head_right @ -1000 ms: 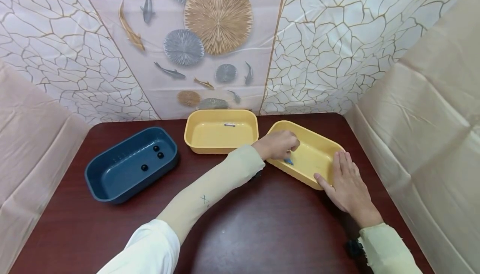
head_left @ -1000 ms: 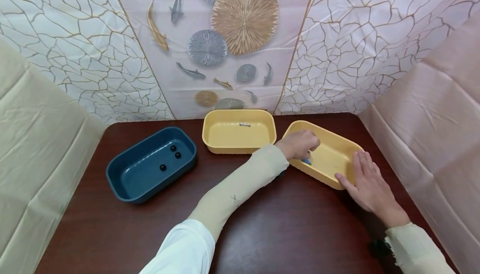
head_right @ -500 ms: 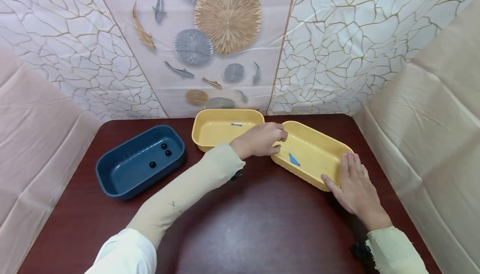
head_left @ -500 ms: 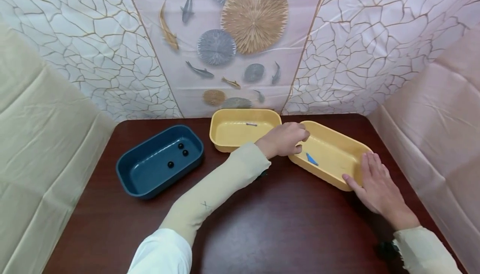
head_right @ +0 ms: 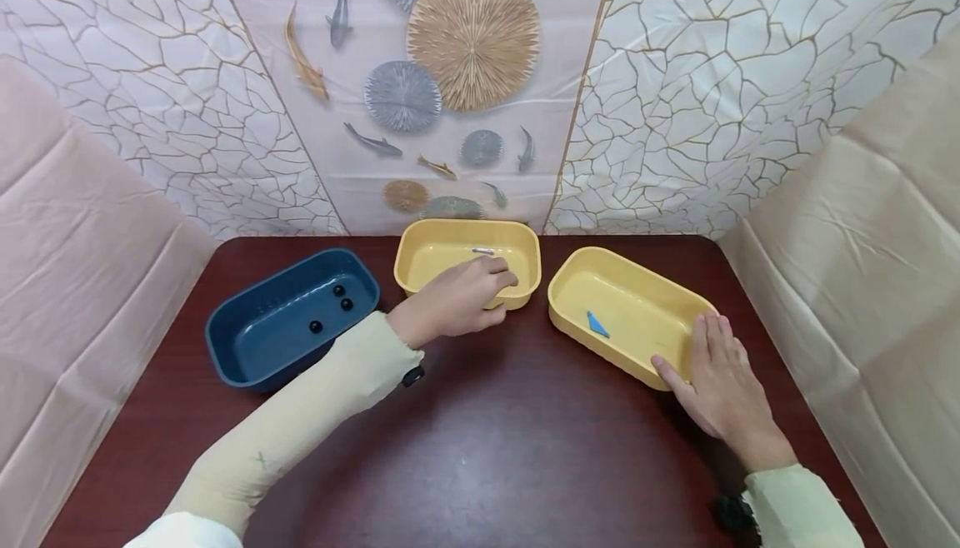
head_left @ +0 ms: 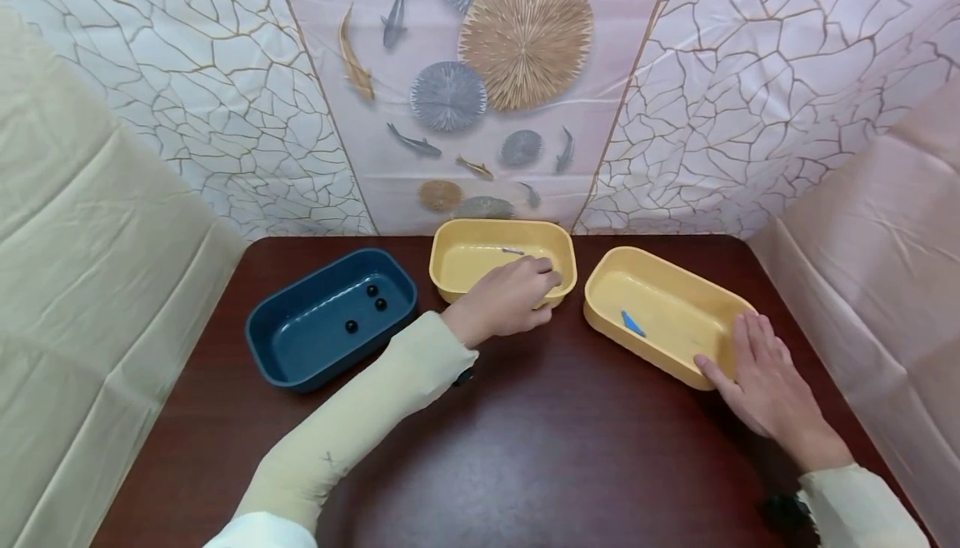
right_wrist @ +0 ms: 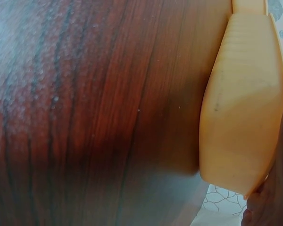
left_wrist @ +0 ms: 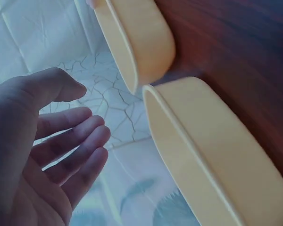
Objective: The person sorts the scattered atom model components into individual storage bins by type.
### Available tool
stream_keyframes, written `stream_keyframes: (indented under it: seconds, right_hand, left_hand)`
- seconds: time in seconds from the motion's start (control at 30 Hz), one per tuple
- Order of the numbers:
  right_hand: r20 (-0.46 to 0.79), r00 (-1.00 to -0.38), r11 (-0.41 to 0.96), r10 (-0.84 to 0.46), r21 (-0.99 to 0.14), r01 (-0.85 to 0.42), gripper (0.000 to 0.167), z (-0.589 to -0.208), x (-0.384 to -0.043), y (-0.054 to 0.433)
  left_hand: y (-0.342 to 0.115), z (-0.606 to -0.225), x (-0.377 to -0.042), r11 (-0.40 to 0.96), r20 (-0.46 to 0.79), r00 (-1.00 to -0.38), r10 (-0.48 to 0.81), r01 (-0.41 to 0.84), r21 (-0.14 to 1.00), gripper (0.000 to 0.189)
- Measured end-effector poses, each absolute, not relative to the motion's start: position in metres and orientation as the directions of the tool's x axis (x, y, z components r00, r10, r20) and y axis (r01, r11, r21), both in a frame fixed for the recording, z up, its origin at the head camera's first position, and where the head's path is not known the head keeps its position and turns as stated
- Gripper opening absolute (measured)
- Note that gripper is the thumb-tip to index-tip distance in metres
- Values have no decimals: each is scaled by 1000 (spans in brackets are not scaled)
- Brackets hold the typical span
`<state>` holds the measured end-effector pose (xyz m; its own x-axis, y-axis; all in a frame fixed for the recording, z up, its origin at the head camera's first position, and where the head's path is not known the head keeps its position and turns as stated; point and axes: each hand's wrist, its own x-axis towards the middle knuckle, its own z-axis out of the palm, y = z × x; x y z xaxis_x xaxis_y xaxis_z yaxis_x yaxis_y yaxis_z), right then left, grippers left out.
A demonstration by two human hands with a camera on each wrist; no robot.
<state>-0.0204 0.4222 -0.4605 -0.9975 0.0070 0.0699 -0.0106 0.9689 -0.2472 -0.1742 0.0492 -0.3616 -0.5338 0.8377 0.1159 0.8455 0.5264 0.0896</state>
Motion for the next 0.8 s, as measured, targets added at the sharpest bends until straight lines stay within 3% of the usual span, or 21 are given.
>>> stream_keyframes:
  seconds: [0.37,0.5,0.8]
  right_hand:
    - [110,-994,970,-8,-239,-34,94,-460,-22,426]
    - [116,-993,970,-7,-240,-35,94,-459,-22,427]
    - [86,-996,967,-4,-253,-25,98,-450,-20,429]
  left_hand:
    - [-7,-382,-145,578,141,-578,804,815,47,66]
    - [-28,-394,-132,623,107,-621,777,782,17,78]
    - [-68,-424,-113,702,77,-704,706,710,61,90]
